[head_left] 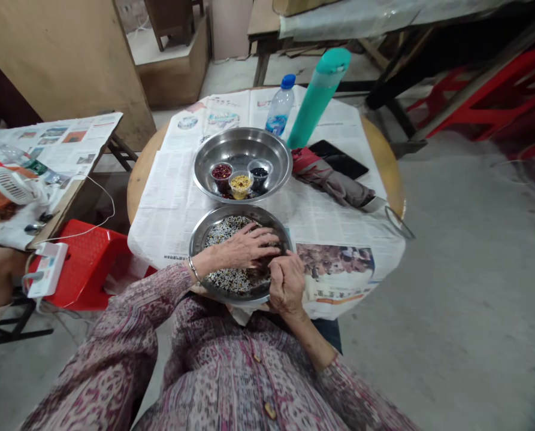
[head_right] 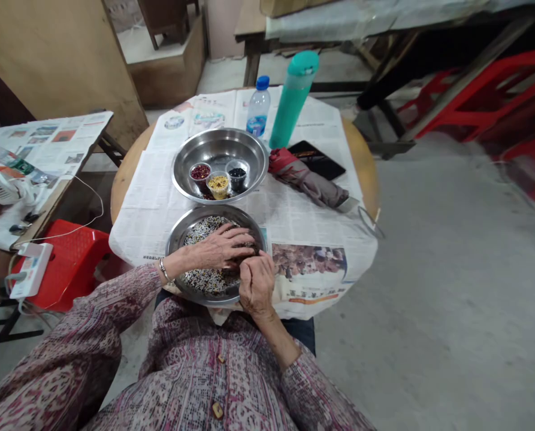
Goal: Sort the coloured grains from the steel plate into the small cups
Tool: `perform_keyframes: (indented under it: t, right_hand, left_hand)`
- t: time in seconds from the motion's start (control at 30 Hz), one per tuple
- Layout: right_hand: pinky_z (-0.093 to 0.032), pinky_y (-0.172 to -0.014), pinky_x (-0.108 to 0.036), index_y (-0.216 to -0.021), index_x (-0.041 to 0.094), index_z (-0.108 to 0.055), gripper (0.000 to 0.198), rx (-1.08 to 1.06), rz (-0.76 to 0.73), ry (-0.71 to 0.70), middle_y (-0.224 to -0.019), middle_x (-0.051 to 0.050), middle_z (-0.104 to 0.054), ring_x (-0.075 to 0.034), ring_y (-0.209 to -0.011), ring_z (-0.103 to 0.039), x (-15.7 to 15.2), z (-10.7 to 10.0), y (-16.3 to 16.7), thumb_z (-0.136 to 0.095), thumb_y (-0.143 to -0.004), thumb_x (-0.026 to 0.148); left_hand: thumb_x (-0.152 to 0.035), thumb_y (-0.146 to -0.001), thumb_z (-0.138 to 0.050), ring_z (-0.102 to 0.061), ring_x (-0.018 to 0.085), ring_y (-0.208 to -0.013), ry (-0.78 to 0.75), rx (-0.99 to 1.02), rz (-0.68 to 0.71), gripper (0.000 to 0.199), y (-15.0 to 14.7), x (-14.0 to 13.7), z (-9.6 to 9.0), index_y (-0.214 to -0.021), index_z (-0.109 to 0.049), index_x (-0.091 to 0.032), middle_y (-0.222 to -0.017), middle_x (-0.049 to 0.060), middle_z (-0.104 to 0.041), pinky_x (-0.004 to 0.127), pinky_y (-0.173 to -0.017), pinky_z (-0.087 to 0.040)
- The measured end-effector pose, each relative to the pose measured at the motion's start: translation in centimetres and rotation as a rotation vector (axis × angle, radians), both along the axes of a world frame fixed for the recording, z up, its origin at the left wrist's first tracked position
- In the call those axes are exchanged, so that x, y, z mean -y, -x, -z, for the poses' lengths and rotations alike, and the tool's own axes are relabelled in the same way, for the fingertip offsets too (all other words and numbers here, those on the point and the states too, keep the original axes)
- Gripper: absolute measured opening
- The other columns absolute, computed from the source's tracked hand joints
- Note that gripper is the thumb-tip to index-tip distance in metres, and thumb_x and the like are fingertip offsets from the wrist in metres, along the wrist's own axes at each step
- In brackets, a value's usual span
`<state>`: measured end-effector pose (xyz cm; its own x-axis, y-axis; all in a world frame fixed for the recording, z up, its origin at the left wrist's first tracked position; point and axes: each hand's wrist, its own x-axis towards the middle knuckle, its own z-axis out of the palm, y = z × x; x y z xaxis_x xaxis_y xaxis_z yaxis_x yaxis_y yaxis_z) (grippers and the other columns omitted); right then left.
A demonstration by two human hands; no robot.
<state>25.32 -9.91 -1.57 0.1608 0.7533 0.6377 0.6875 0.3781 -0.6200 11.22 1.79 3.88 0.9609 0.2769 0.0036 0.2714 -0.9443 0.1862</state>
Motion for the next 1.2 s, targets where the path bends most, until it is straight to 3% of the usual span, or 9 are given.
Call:
perform_keyframes:
  t: [0.13, 0.27, 0.43, 0.53, 0.6, 0.77, 0.93, 1.07, 1.2]
  right_hand:
    - [-0.045, -0.101, -0.044, -0.083, 0.025, -0.051, 0.020, 0.028, -0.005, -0.007, -0.078, 0.001, -0.059, -0.017, -0.076, -0.055, 0.0, 0.0, 0.0, -0.040, -0.097, 0.014]
    - [-0.045, -0.100, -0.042, -0.082, 0.025, -0.050, 0.021, 0.029, -0.008, -0.018, -0.075, 0.002, -0.059, -0.017, -0.073, -0.055, -0.1, -0.2, 0.0, -0.041, -0.096, 0.013]
    - [-0.045, -0.099, -0.042, -0.078, 0.025, -0.051, 0.020, 0.044, -0.010, 0.011, -0.069, 0.004, -0.058, -0.016, -0.067, -0.054, -0.2, -0.5, 0.0, -0.045, -0.095, 0.015]
    - [-0.045, -0.098, -0.041, -0.079, 0.025, -0.052, 0.019, 0.056, -0.008, 0.005, -0.069, 0.004, -0.059, -0.015, -0.067, -0.055, -0.2, -0.7, 0.0, -0.048, -0.094, 0.015]
    - [-0.045, -0.098, -0.041, -0.079, 0.025, -0.052, 0.018, 0.063, -0.005, -0.008, -0.069, 0.004, -0.059, -0.015, -0.067, -0.055, -0.2, -0.8, 0.0, -0.049, -0.094, 0.015]
    - [-0.044, -0.098, -0.042, -0.077, 0.025, -0.052, 0.018, 0.045, -0.005, 0.032, -0.068, 0.004, -0.059, -0.016, -0.067, -0.055, -0.1, -0.8, 0.1, -0.050, -0.092, 0.015]
    - [-0.044, -0.098, -0.041, -0.074, 0.025, -0.049, 0.020, 0.034, -0.003, 0.048, -0.065, 0.004, -0.054, -0.016, -0.065, -0.052, -0.1, -1.0, 0.2, -0.050, -0.093, 0.016]
    - [-0.044, -0.098, -0.040, -0.075, 0.025, -0.049, 0.020, 0.047, 0.003, 0.019, -0.065, 0.004, -0.053, -0.015, -0.065, -0.051, -0.2, -1.1, 0.1, -0.050, -0.093, 0.015]
    - [-0.043, -0.098, -0.041, -0.075, 0.025, -0.051, 0.020, 0.020, -0.012, 0.037, -0.066, 0.004, -0.055, -0.015, -0.066, -0.052, -0.3, -1.1, 0.1, -0.050, -0.092, 0.015]
  left_hand:
    - [-0.030, -0.101, -0.053, -0.055, 0.028, -0.121, -0.047, -0.057, -0.133, 0.026, -0.6, -0.9, -0.5, -0.122, -0.062, -0.018, -0.128, 0.013, -0.061, 0.041, -0.099, -0.046]
    - [-0.019, -0.104, -0.038, -0.064, 0.022, -0.099, -0.010, -0.110, -0.431, 0.027, 0.8, -0.7, -1.6, -0.118, -0.060, -0.014, -0.115, 0.013, -0.063, 0.032, -0.079, -0.050]
    - [-0.034, -0.102, -0.051, -0.062, 0.025, -0.100, -0.047, -0.107, -0.724, 0.024, 4.4, 1.8, -3.4, -0.117, -0.058, -0.016, -0.121, 0.013, -0.057, 0.033, -0.077, -0.052]
    - [-0.051, -0.089, -0.070, -0.060, 0.030, -0.104, 0.020, -0.156, -0.727, 0.052, 6.5, 4.2, -3.9, -0.124, -0.052, -0.017, -0.122, 0.014, -0.054, 0.038, -0.079, -0.054]
    - [-0.048, -0.081, -0.079, -0.060, 0.030, -0.104, 0.102, -0.183, -0.684, 0.064, 7.2, 5.6, -3.6, -0.128, -0.048, -0.017, -0.122, 0.014, -0.053, 0.040, -0.082, -0.055]
    - [-0.015, -0.088, -0.067, -0.061, 0.022, -0.105, 0.308, 0.032, -0.591, 0.037, 5.6, 6.5, -1.2, -0.120, -0.050, -0.020, -0.119, 0.007, -0.057, 0.038, -0.094, -0.053]
    - [-0.007, -0.090, -0.060, -0.065, 0.020, -0.104, 0.416, 0.319, -0.599, 0.024, 1.0, 3.8, 0.8, -0.110, -0.055, -0.020, -0.106, 0.004, -0.068, 0.038, -0.097, -0.053]
    - [-0.005, -0.091, -0.056, -0.062, 0.020, -0.116, 0.379, 0.396, -0.507, 0.031, -1.2, 1.5, 0.4, -0.120, -0.054, -0.017, -0.120, 0.008, -0.065, 0.038, -0.101, -0.052]
    - [-0.015, -0.092, -0.061, -0.055, 0.023, -0.124, 0.234, 0.325, -0.442, 0.029, -0.5, 0.9, -0.8, -0.121, -0.058, -0.018, -0.128, 0.010, -0.060, 0.042, -0.108, -0.047]
